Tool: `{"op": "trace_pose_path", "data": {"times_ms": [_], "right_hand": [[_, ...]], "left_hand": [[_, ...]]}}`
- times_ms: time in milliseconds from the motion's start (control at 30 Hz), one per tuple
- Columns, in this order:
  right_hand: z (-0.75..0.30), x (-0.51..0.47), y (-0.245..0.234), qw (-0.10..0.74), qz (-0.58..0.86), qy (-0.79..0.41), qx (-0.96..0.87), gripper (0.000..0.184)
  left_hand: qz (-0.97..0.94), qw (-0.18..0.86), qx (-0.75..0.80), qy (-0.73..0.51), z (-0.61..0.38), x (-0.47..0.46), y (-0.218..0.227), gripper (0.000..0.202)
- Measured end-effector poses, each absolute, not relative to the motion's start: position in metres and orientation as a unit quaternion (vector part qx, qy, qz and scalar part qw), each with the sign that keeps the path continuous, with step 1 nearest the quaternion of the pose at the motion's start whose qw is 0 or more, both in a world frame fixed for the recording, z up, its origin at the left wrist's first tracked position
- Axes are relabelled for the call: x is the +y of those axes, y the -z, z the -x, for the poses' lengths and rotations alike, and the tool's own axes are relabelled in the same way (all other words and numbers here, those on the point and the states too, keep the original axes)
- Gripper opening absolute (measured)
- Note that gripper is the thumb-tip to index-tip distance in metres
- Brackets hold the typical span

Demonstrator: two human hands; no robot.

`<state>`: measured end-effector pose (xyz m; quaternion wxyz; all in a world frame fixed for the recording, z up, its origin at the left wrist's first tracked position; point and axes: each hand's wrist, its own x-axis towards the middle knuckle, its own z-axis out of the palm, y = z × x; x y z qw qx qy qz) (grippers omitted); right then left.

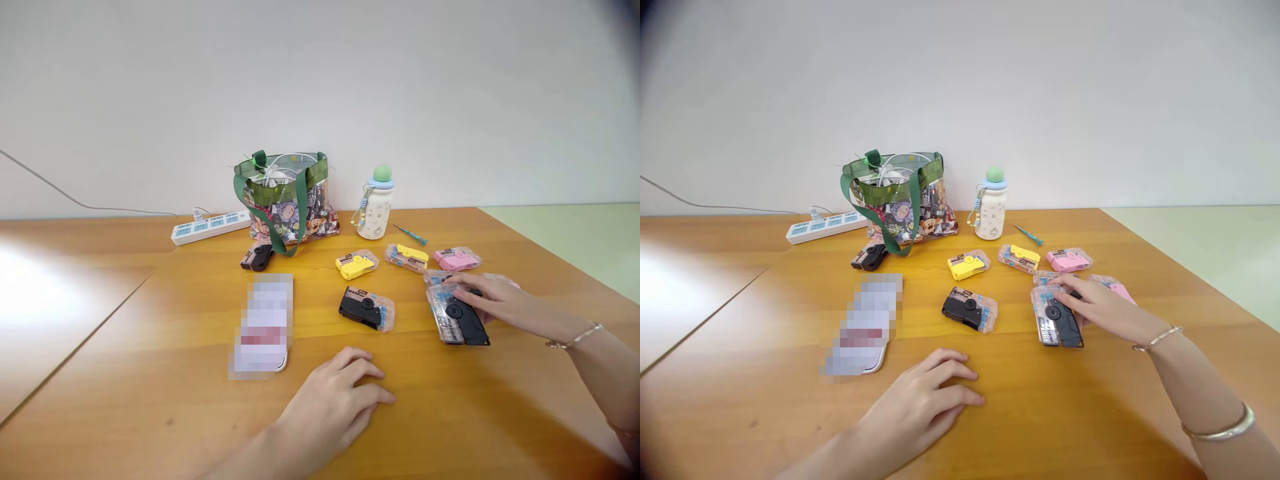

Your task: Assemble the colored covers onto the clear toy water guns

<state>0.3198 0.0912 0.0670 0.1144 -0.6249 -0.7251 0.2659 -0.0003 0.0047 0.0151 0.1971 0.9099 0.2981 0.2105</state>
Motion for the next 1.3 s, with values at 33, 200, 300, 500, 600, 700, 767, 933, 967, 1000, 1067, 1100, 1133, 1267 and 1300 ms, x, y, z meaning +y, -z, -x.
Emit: {"op": "trace_pose_path", "data": {"times_ms": [33,200,300,500,600,700,767,933,967,1000,1067,1100,1133,1267,1300], "right_hand": [[-0.319,0.092,-0.066,0.103,0.631,-0.256,-0.725,0.042],[-0.312,0.094,-0.063,0.095,0.637,-0.21,-0.735,0.039],[-0.309,0.095,-0.059,0.101,0.625,-0.163,-0.756,0.034],[-0.271,0.079,-0.063,0.081,0.655,0.083,-0.747,0.035],[-0.234,0.07,-0.063,0.152,0.539,0.058,-0.827,0.043],[-0.205,0.071,-0.052,0.146,0.464,-0.005,-0.874,0.059],[-0.195,0.074,-0.043,0.143,0.447,-0.015,-0.883,0.057],[-0.194,0.073,-0.037,0.176,0.406,-0.057,-0.895,0.044],[-0.195,0.069,-0.039,0.174,0.385,-0.074,-0.903,0.043],[-0.197,0.064,-0.042,0.171,0.361,-0.088,-0.912,0.042],[-0.2,0.054,-0.047,0.172,0.309,-0.099,-0.93,0.044],[-0.201,0.05,-0.049,0.177,0.286,-0.095,-0.937,0.047],[-0.203,0.046,-0.051,0.182,0.267,-0.089,-0.942,0.051],[-0.21,0.04,-0.053,0.209,0.264,-0.067,-0.939,0.059],[-0.212,0.041,-0.052,0.224,0.286,-0.067,-0.929,0.059]], "left_hand": [[-0.911,0.194,0.296,-0.209,0.0,0.005,-0.016,0.029],[-0.92,0.178,0.285,-0.201,0.001,0.004,-0.017,0.028],[-0.924,0.164,0.279,-0.203,0.001,0.005,-0.015,0.027],[-0.94,0.098,0.25,-0.212,-0.001,0.005,-0.016,0.024],[-0.932,0.131,0.267,-0.208,-0.001,0.003,-0.021,0.031],[-0.914,0.156,0.295,-0.23,-0.001,0.003,-0.026,0.034],[-0.905,0.151,0.311,-0.248,0.0,0.003,-0.029,0.034],[-0.861,0.16,0.373,-0.305,0.004,0.005,-0.035,0.032],[-0.843,0.169,0.397,-0.323,0.005,0.005,-0.037,0.032],[-0.821,0.18,0.421,-0.34,0.005,0.006,-0.038,0.032],[-0.782,0.212,0.459,-0.365,0.006,0.009,-0.039,0.033],[-0.766,0.237,0.471,-0.369,0.007,0.01,-0.039,0.033],[-0.751,0.267,0.48,-0.366,0.007,0.011,-0.039,0.033],[-0.695,0.419,0.482,-0.33,0.006,0.014,-0.037,0.028],[-0.681,0.447,0.482,-0.324,0.006,0.014,-0.037,0.028]]}}
